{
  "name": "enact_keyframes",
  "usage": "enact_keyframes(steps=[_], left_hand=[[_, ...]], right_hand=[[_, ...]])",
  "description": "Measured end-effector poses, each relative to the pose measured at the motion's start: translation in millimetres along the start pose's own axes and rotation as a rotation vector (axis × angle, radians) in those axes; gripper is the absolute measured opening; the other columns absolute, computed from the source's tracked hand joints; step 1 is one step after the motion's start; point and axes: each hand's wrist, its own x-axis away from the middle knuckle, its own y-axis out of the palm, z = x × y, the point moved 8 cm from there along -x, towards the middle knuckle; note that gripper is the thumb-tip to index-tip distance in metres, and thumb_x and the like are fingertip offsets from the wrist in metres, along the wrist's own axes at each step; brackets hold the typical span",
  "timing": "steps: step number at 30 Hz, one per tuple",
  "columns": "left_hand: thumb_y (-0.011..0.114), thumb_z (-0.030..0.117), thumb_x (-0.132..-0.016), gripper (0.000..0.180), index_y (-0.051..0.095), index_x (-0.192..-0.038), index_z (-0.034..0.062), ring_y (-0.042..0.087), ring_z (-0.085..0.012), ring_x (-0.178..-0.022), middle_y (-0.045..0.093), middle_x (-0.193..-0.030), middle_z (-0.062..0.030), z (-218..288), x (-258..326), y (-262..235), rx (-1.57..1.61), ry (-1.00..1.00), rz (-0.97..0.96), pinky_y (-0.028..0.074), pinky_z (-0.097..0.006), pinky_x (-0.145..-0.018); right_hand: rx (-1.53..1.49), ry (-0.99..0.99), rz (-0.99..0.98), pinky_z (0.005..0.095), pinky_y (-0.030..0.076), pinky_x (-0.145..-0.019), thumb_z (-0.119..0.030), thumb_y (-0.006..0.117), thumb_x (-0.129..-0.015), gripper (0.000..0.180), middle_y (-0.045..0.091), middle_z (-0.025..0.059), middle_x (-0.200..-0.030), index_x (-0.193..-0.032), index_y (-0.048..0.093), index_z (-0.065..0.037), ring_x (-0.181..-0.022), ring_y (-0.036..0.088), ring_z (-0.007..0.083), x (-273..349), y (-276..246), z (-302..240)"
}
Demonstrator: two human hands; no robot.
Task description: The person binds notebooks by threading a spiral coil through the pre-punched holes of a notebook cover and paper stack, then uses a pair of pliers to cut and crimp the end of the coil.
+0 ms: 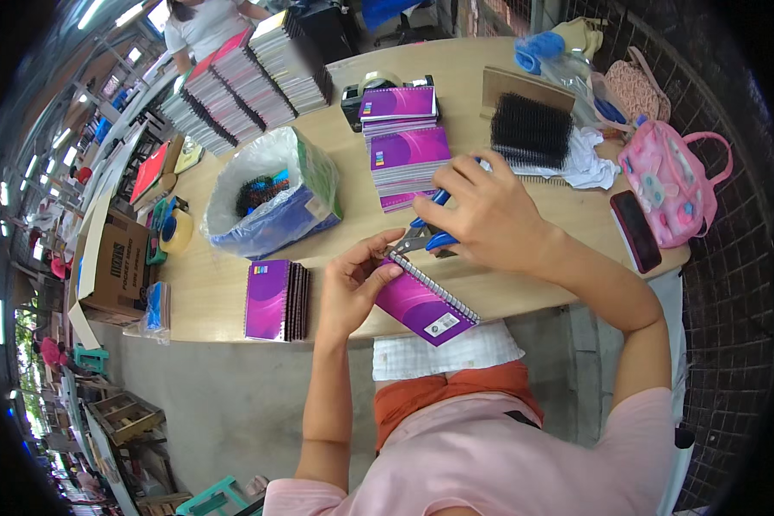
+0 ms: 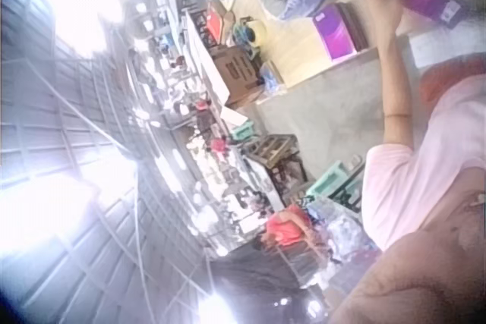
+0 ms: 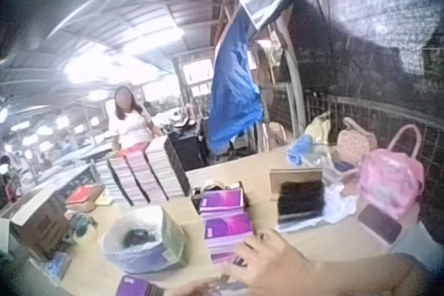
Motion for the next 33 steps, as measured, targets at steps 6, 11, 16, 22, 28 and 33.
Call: enact_keyframes(steps=[6, 11, 16, 22, 28, 33], left_hand=[[0.069, -0.008, -0.085, 0.044, 0.062, -0.128, -0.0033, 0.061, -0.0087, -0.090, 0.068, -0.104, -0.0032, 0.9, 2.4, 2.7, -0.001, -0.003, -0.030, 0.051, -0.024, -0.083], [0.069, -0.008, -0.085, 0.044, 0.062, -0.128, -0.0034, 0.062, -0.0092, -0.091, 0.068, -0.104, -0.0041, 1.4, 2.2, 5.5, -0.017, -0.003, -0.034, 0.051, -0.024, -0.083], [0.069, -0.008, -0.085, 0.043, 0.062, -0.128, -0.0045, 0.062, -0.0093, -0.092, 0.069, -0.107, -0.0051, -2.0, 0.6, 6.4, -0.043, -0.019, -0.043, 0.051, -0.024, -0.083], [0.069, -0.008, -0.085, 0.043, 0.062, -0.127, -0.0055, 0.062, -0.0099, -0.091, 0.069, -0.105, -0.0060, 0.5, -3.4, 9.3, -0.034, 0.000, -0.054, 0.051, -0.025, -0.084], [0.071, -0.007, -0.084, 0.041, 0.062, -0.125, -0.0074, 0.063, -0.0108, -0.089, 0.069, -0.102, -0.0069, -0.8, -5.0, 14.8, -0.032, -0.030, -0.057, 0.052, -0.025, -0.083], [0.071, -0.005, -0.086, 0.032, 0.067, -0.118, -0.0042, 0.062, -0.0088, -0.086, 0.068, -0.098, -0.0050, -9.0, -4.8, 9.0, -0.013, -0.052, 0.023, 0.052, -0.024, -0.079]], right_hand=[[0.046, -0.024, -0.007, 0.0466, 0.044, -0.088, -0.027, 0.072, -0.074, 0.033, 0.059, 0.0084, -0.100, -0.104, 0.068, -0.013, -0.103, 0.056, 0.0271, 0.8, 0.8, -0.7], [0.043, -0.029, 0.022, 0.0460, 0.044, -0.087, -0.024, 0.071, -0.075, 0.030, 0.059, 0.0083, -0.099, -0.102, 0.067, -0.013, -0.102, 0.057, 0.0268, 4.2, 1.4, 0.0], [0.010, -0.003, -0.011, 0.0456, 0.044, -0.086, -0.025, 0.072, -0.073, 0.032, 0.059, 0.0077, -0.099, -0.102, 0.068, -0.013, -0.101, 0.057, 0.0267, 5.9, 1.4, 3.7], [0.052, -0.032, 0.036, 0.0424, 0.045, -0.080, -0.024, 0.070, -0.074, 0.020, 0.060, 0.0057, -0.093, -0.091, 0.068, -0.013, -0.093, 0.058, 0.0239, 5.4, -5.2, 3.6], [-0.005, 0.031, -0.142, 0.0384, 0.047, -0.068, -0.025, 0.069, -0.074, 0.016, 0.061, 0.0049, -0.083, -0.082, 0.067, -0.013, -0.081, 0.061, 0.0237, 16.8, 16.8, 10.2], [0.014, 0.059, 0.003, 0.0406, 0.046, -0.077, -0.023, 0.069, -0.074, 0.019, 0.060, 0.0047, -0.084, -0.089, 0.069, -0.012, -0.086, 0.060, 0.0234, 15.7, 0.6, 13.1]])
